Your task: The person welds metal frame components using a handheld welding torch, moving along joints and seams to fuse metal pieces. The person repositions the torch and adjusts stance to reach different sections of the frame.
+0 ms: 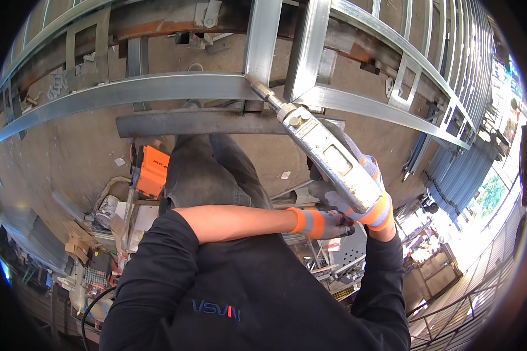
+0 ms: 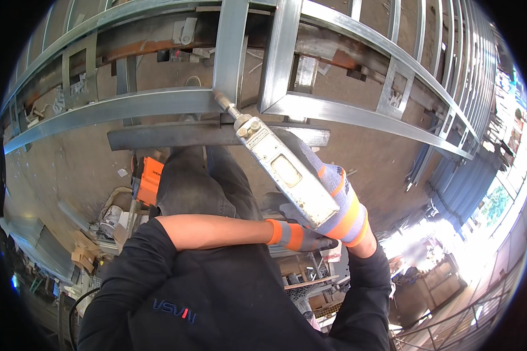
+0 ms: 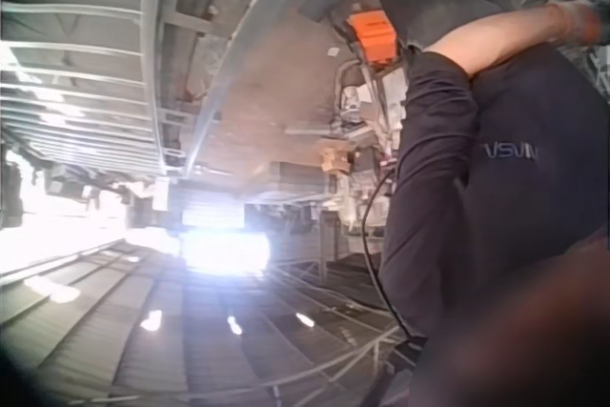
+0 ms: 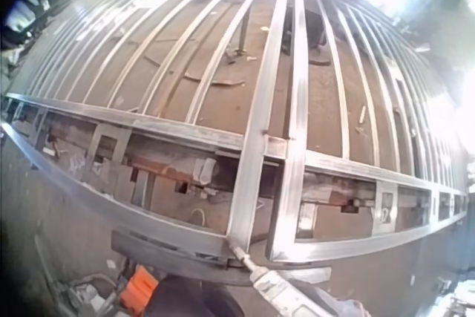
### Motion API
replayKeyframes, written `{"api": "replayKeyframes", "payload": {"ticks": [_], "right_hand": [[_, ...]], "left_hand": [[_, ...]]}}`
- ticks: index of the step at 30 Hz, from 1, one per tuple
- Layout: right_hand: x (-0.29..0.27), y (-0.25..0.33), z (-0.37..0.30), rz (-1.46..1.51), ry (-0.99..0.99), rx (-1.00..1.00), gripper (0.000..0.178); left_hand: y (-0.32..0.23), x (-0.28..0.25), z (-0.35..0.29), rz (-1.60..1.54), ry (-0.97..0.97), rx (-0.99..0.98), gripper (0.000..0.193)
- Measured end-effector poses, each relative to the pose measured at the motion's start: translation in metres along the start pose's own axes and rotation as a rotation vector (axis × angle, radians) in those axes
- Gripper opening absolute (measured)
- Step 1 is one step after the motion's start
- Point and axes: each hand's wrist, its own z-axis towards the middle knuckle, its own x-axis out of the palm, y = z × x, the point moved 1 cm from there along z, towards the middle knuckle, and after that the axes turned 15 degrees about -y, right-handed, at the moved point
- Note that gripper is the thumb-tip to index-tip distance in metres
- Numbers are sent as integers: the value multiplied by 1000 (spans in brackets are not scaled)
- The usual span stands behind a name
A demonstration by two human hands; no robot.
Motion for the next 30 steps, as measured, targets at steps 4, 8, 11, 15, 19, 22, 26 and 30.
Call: {"api": "replayKeyframes", "payload": {"ticks": [4,8,11,15,19,22,26,30], "right_hand": [[-1,8,5,37,-30,-51,61],[-6,11,4,38,9,-61,62],[-7,11,3,-15,5,-111,61],[-5,8,3,113,44,51,60],[-5,5,-4,171,40,161,59],[-5,2,-7,155,45,142,58],[-7,7,-7,38,95,114,59],[-9,8,-6,47,79,57,59]], "left_hand": [[-2,1,1,-12,4,3,43],[13,13,6,-45,38,80,44],[12,11,7,-39,56,65,46],[15,15,7,51,-22,81,48],[24,18,7,139,-4,124,47],[16,13,6,136,38,57,45],[21,17,7,167,77,184,42],[14,13,4,170,92,181,40]]}}
